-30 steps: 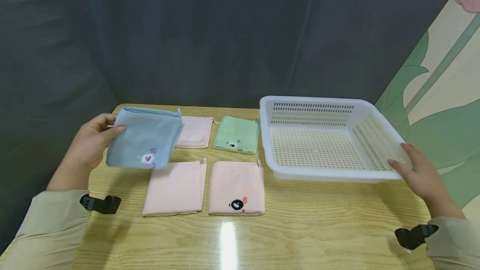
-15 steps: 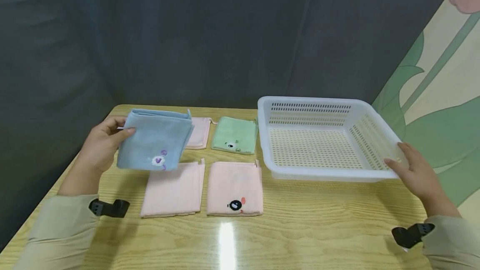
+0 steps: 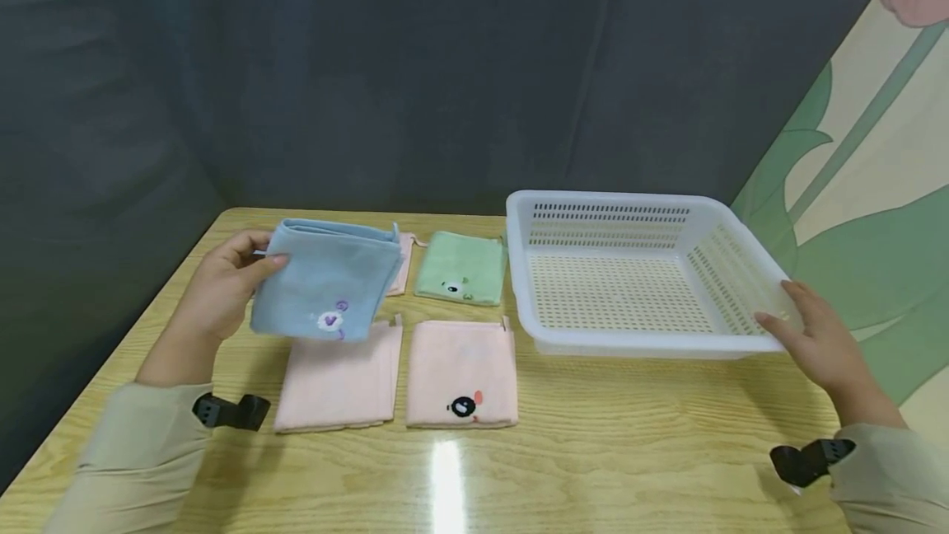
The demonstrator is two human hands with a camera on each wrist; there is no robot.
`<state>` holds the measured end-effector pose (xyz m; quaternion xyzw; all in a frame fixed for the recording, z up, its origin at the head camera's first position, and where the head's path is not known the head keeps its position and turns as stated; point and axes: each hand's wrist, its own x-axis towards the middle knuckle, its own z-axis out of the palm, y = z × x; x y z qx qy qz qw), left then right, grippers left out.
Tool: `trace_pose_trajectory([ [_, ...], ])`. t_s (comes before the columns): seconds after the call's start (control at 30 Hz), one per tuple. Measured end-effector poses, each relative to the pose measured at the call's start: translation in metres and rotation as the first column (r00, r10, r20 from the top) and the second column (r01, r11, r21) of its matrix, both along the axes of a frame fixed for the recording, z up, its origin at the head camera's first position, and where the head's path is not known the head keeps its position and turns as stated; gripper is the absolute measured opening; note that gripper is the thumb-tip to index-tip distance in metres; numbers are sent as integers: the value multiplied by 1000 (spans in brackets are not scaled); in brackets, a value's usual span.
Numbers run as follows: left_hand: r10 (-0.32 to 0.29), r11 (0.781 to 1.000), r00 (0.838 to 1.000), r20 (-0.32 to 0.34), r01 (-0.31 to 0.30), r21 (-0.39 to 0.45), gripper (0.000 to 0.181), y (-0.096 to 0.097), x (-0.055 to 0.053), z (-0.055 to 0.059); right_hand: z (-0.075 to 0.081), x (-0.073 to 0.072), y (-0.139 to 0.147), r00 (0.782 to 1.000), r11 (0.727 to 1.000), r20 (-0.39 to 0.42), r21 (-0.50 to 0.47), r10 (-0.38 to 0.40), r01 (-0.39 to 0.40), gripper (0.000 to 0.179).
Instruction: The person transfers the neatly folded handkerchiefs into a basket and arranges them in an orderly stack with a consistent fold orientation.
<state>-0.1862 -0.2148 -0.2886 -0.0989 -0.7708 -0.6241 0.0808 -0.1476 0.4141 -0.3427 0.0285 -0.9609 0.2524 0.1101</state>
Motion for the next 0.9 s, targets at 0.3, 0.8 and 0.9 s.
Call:
trace_pose_trajectory([
  [0.3,-34,998,999,-3,34,-44,10,9,-1,5,0,0,-1,1000,1000,19,1,-13,13,64],
  [0.8,-131,985,991,-7,131,111,8,32,-10,3,3,1,-3,998,1000,56,-7,-18,18,67],
  [0.9,-136,982,991,4,134,133,8,38,-13,3,3,1,-3,998,1000,54,-7,-18,19,68],
])
